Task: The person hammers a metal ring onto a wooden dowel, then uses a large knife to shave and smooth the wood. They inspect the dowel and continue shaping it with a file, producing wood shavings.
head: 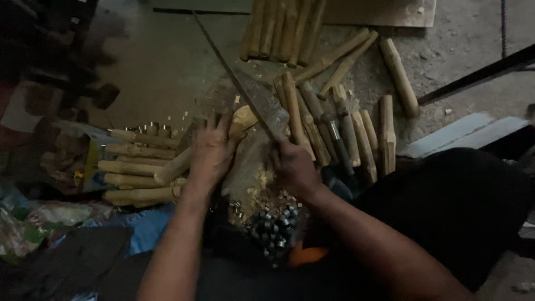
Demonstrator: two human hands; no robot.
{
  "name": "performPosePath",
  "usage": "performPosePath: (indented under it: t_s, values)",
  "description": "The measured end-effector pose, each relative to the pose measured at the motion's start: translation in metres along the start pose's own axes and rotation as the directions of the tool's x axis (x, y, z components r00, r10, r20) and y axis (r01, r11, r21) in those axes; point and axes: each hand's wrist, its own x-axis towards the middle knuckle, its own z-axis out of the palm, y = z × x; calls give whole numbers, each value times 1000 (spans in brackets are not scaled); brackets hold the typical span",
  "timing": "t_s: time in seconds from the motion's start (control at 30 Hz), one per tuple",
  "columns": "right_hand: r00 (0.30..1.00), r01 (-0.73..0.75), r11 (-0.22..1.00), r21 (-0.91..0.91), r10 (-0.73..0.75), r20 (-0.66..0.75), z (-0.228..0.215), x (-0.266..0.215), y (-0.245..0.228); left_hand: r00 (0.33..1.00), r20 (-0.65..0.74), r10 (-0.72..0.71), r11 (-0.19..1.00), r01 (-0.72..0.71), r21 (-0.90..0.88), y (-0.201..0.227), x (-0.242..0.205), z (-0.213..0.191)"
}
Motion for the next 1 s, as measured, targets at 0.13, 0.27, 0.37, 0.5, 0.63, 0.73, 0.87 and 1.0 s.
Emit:
performPosePath:
  t_s: [0.13,0.27,0.37,0.5,0.63,0.73,0.87,1.0]
  values:
    - [998,-63,997,40,62,23,8,5,2,996,33,80,993,-82,87,-9,7,3]
    - [999,23,996,-85,-27,-36,-4,5,-5,990,85,115,986,-124,111,-14,12,0]
    - [936,225,969,-99,-243,-256,-12,5,-9,986,163,43,996,-56,74,-15,14,1]
    - [990,63,995,-84,-73,-123,0,8,-12,985,119,123,984,-137,113,-19,9,2]
    - [870,-309,908,-282,390,301,-4,17,-14,978,192,83,977,-118,176,-11,16,-3]
    - [961,191,957,-217,-228,-156,-13,15,-15,972,237,-7,985,-33,166,-7,14,-4]
    - [994,48,998,31,-45,-95,-10,5,-13,974,223,31,990,-60,126,-14,15,3]
    - [925,-262,948,-179,300,233,-3,12,-14,961,270,55,908,-160,387,-22,19,9]
